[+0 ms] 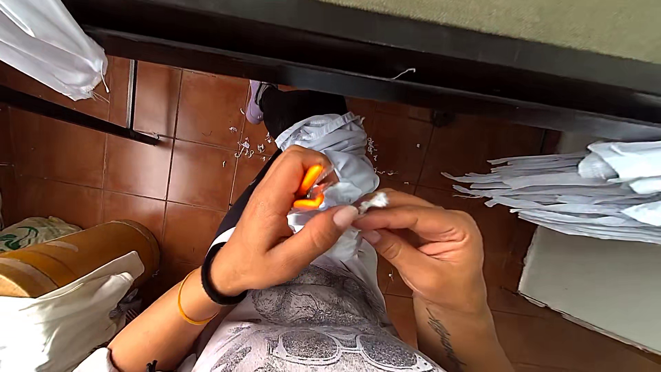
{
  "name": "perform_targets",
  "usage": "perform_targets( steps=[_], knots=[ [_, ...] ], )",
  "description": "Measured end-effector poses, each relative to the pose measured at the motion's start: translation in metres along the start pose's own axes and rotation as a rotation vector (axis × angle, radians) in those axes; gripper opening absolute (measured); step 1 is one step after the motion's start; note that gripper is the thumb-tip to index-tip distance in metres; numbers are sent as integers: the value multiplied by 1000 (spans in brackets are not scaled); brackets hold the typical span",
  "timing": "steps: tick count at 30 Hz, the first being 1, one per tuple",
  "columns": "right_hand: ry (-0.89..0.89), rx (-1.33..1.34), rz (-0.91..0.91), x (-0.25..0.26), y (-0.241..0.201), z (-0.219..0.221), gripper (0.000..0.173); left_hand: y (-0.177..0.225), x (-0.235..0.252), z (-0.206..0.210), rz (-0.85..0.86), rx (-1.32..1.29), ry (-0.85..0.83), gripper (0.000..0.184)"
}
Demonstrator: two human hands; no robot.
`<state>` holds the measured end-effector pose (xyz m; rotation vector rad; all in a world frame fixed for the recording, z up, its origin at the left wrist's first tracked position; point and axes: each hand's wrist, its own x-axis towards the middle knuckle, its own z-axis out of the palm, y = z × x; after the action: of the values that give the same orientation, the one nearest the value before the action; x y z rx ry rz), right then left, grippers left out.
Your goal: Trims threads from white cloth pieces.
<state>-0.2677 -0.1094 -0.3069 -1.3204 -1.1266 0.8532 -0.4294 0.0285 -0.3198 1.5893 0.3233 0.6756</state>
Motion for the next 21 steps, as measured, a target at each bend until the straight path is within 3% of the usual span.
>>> perform_targets(
  steps=[3,7,17,21],
  knots=[
    [56,102,12,-1,1,-1,15,12,1,-23,29,338,-188,47],
    [49,108,-8,1,1,-2,21,22,1,-32,106,647,-427,41],
    [-94,43,-15,-1,-2,-4,25,20,4,-22,21,576,-419,32],
    [-96,21,1,-2,0,-3,34,15,1,-20,29,491,-429,30]
  ],
)
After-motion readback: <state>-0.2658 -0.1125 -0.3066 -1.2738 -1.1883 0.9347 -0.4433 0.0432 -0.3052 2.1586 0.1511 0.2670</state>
